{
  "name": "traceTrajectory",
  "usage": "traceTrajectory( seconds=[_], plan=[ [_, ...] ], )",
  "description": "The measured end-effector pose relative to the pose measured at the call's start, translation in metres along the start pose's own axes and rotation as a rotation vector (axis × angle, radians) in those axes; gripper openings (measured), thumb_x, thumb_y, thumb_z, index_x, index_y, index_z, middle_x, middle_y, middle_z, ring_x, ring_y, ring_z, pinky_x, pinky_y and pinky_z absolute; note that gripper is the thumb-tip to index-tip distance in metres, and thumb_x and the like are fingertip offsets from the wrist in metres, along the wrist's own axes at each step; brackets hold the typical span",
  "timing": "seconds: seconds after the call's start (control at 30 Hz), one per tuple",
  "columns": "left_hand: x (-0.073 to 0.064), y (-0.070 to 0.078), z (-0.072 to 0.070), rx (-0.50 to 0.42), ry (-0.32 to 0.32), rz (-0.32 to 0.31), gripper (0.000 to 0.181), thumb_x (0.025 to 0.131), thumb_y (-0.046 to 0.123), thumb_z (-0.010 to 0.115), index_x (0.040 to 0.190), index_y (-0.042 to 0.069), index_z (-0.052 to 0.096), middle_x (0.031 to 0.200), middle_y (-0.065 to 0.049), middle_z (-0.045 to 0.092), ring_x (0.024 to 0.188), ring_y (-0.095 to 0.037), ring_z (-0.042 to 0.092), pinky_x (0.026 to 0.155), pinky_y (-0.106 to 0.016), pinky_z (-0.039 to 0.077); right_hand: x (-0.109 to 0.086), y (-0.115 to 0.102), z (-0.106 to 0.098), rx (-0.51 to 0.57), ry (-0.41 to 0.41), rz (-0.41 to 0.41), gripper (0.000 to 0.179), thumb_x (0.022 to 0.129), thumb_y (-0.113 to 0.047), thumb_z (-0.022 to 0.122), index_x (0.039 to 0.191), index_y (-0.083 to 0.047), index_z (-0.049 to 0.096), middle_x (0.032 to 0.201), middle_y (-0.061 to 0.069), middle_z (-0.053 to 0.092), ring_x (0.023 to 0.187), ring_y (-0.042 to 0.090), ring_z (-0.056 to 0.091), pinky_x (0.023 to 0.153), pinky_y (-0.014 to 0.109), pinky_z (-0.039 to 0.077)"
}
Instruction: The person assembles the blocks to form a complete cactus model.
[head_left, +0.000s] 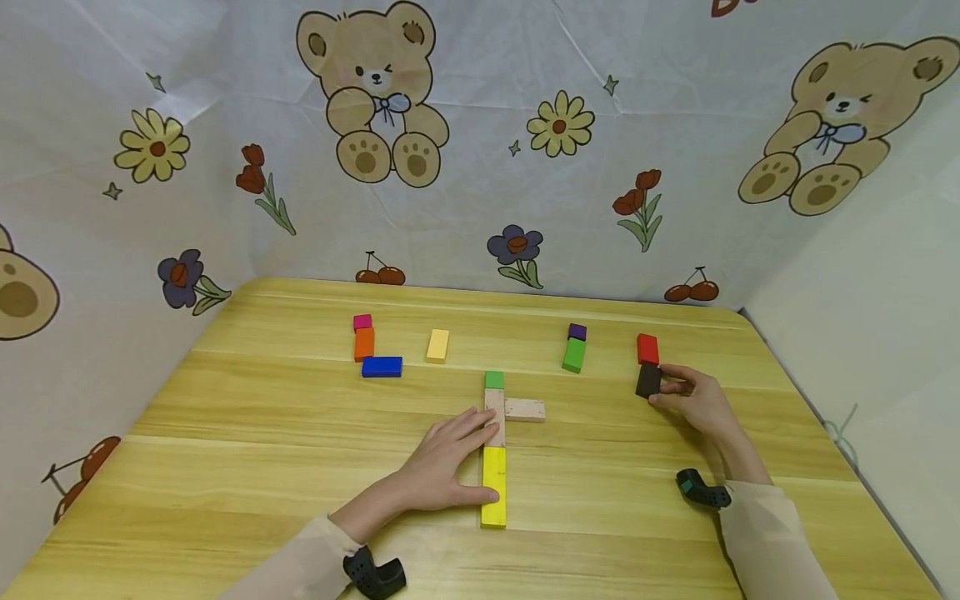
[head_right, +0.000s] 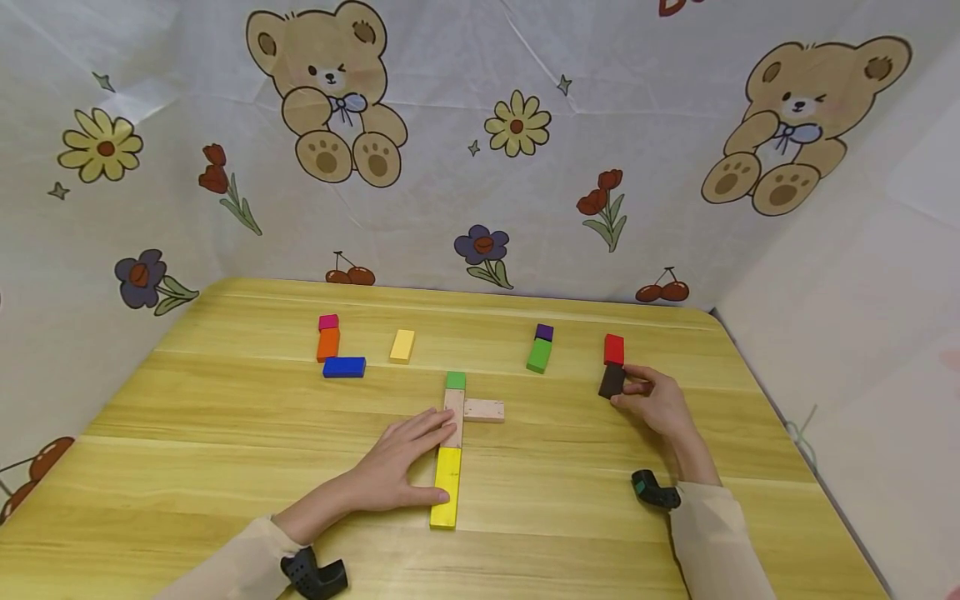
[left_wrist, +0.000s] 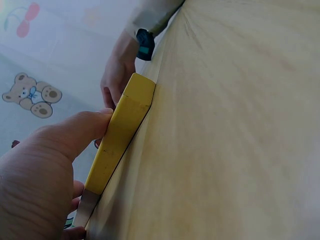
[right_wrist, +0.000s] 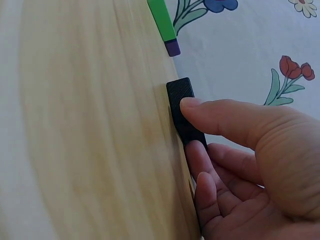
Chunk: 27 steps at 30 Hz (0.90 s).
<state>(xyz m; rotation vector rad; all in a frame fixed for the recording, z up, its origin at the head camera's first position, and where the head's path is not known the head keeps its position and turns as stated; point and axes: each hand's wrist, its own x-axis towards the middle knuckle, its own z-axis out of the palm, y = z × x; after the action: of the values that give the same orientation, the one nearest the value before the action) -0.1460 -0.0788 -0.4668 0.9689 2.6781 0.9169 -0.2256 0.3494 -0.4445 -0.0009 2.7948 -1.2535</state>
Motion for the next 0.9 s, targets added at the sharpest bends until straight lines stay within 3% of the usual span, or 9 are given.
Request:
traceTrajectory(
  seconds=[0.27, 0.57, 0.9],
  plan=[
    [0.000, 0.000, 0.000, 0.005, -0.007, -0.003, 0.091, 0.081, 0.059, 0.068, 0.154, 0.016, 0.033, 0.163, 0.003, 0.022, 0.151, -0.029, 0.017, 0.116, -0.056, 0.020, -0.001, 0.002, -0.002, 0.016, 0.015, -0.018, 0.069, 0.086, -0.023, 0.076, 0.141, 0.005, 0.046, 0.115, 0.024, 0.065, 0.083, -0.011, 0.055, 0.073, 0.009, 0.045],
    [0.001, 0.000, 0.000, 0.019, -0.014, -0.007, 0.091, 0.082, 0.060, 0.067, 0.154, 0.017, 0.033, 0.164, 0.003, 0.021, 0.151, -0.028, 0.016, 0.117, -0.056, 0.019, -0.001, 0.006, -0.010, 0.061, 0.031, -0.034, 0.070, 0.086, -0.026, 0.076, 0.142, 0.004, 0.046, 0.103, 0.002, 0.069, 0.083, -0.010, 0.058, 0.072, 0.010, 0.048],
    [0.001, -0.001, 0.000, 0.017, -0.017, -0.009, 0.091, 0.082, 0.061, 0.067, 0.154, 0.018, 0.032, 0.164, 0.004, 0.020, 0.151, -0.028, 0.016, 0.117, -0.056, 0.019, 0.002, -0.031, 0.004, 0.116, 0.031, -0.086, 0.067, 0.085, -0.026, 0.077, 0.140, 0.001, 0.049, 0.101, 0.003, 0.067, 0.082, -0.005, 0.061, 0.073, 0.012, 0.052]
  ],
)
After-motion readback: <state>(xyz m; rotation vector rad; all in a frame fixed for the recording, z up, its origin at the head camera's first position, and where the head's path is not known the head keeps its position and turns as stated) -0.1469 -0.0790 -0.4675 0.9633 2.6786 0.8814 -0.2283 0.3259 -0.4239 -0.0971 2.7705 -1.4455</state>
